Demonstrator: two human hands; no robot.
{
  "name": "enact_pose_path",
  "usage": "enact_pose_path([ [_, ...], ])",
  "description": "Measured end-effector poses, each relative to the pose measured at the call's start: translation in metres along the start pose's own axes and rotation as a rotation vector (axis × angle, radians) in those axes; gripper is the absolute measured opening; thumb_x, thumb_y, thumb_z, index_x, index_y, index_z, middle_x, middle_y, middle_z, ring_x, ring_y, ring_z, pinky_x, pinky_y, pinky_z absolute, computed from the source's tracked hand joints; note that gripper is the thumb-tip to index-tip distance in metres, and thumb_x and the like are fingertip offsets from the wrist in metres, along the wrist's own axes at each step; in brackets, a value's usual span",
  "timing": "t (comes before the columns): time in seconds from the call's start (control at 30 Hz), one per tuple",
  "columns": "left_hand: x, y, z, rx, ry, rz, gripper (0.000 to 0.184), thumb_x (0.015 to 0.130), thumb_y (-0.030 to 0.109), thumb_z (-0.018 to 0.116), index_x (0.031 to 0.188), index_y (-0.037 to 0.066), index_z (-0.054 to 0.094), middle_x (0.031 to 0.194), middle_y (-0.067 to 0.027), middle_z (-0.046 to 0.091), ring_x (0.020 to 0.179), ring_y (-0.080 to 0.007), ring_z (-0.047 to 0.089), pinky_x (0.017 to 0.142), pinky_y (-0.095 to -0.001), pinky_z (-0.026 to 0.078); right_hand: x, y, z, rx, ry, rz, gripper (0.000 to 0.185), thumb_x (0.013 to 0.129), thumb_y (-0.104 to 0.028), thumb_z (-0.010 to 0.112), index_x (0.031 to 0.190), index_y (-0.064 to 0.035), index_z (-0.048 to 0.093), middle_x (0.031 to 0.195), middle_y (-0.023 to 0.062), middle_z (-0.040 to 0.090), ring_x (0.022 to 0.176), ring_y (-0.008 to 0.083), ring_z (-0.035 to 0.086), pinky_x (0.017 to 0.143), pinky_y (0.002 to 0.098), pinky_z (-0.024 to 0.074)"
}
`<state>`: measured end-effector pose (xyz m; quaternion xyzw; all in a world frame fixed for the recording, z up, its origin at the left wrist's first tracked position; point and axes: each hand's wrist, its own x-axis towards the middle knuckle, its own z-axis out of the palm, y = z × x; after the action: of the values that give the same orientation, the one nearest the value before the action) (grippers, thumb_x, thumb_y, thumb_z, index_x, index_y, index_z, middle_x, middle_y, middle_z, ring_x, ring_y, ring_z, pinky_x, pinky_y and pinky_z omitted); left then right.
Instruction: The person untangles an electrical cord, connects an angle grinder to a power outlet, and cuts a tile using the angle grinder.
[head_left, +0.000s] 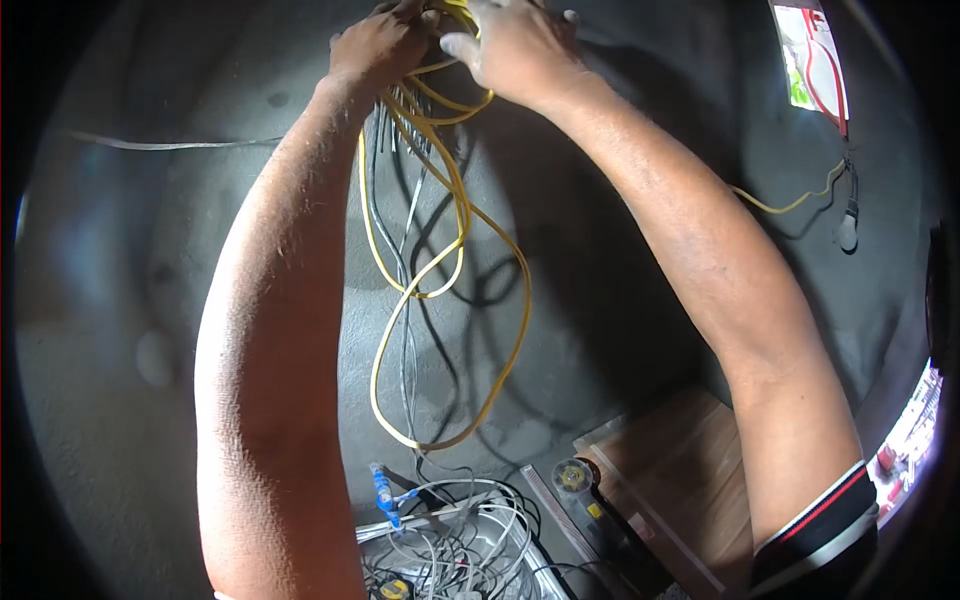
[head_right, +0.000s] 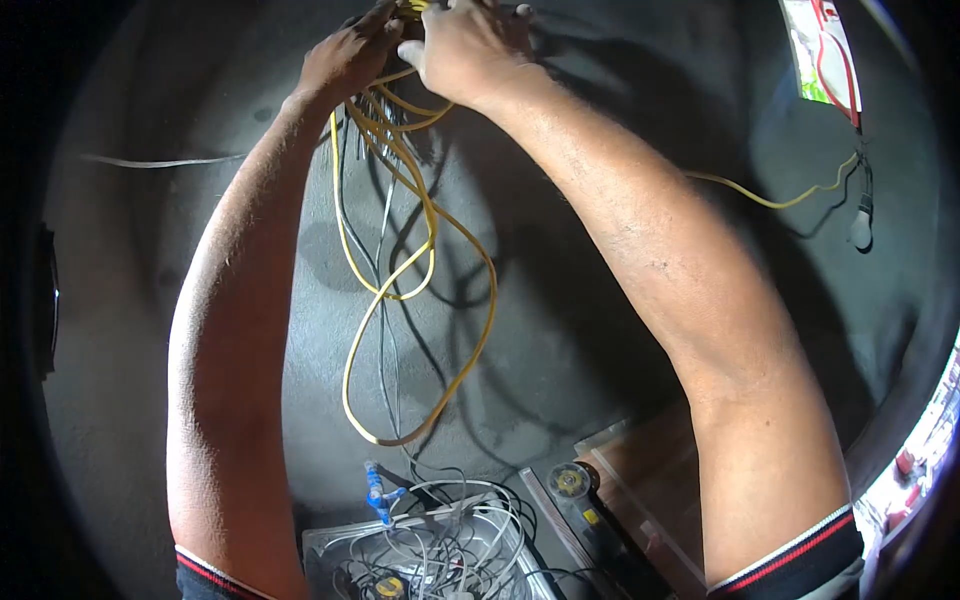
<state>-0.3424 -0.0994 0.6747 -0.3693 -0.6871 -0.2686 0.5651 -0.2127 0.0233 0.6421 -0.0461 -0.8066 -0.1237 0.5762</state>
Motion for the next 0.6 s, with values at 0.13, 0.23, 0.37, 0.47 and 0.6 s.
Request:
enact_pose_path([
  [0.13,0.018,-0.031,0.013,-0.121,-0.149,0.031,0.057,0.110,0.040,0.042,0.158,0.011,0.036,0.150,-0.0199,0.055,0.125,-0.0367,0.064,0.104,-0.0474,0.054,0.014,0.025,0.000,0.375,0.037,-0.130,0.052,0.101,-0.023,0.062,0.142,0.0075,0.052,0.149,0.0318,0.043,0.131,0.0417,0.055,0.116,0.0505,0.0451],
  [0.23,0.016,-0.053,0.004,0.197,-0.041,0.599,0.054,0.109,0.040,0.046,0.153,0.010,0.048,0.166,-0.0197,0.034,0.141,-0.0386,0.050,0.112,-0.0473,0.049,0.015,0.033,0.007,0.269,0.174,-0.200,0.058,0.102,-0.021,0.061,0.149,0.0077,0.045,0.160,0.0336,0.031,0.143,0.0444,0.044,0.119,0.0520,0.0415],
  [0.37,-0.014,-0.012,-0.021,0.131,0.047,0.163,0.052,0.107,0.038,0.051,0.149,0.008,0.053,0.169,-0.0196,0.026,0.144,-0.0403,0.046,0.117,-0.0465,0.044,0.003,0.037,-0.006,0.216,0.172,-0.158,0.065,0.101,-0.026,0.061,0.154,0.0060,0.040,0.164,0.0343,0.024,0.151,0.0478,0.031,0.124,0.0525,0.0322],
  [0.47,-0.021,-0.002,-0.042,-0.140,-0.022,0.058,0.059,0.103,0.039,0.058,0.157,0.017,0.045,0.169,-0.0202,0.026,0.152,-0.0387,0.033,0.122,-0.0468,0.038,0.003,0.051,0.003,0.224,0.189,-0.208,0.069,0.100,-0.031,0.062,0.154,0.0053,0.039,0.162,0.0343,0.029,0.152,0.0482,0.027,0.127,0.0523,0.0262],
  [0.6,-0.005,-0.003,-0.031,0.078,0.107,0.331,0.076,0.097,0.042,0.067,0.159,0.008,0.037,0.163,-0.0226,0.037,0.149,-0.0387,0.040,0.119,-0.0445,0.041,-0.012,0.043,-0.020,0.199,0.221,-0.144,0.068,0.101,-0.032,0.062,0.154,0.0042,0.040,0.164,0.0286,0.030,0.152,0.0469,0.029,0.126,0.0510,0.0279],
])
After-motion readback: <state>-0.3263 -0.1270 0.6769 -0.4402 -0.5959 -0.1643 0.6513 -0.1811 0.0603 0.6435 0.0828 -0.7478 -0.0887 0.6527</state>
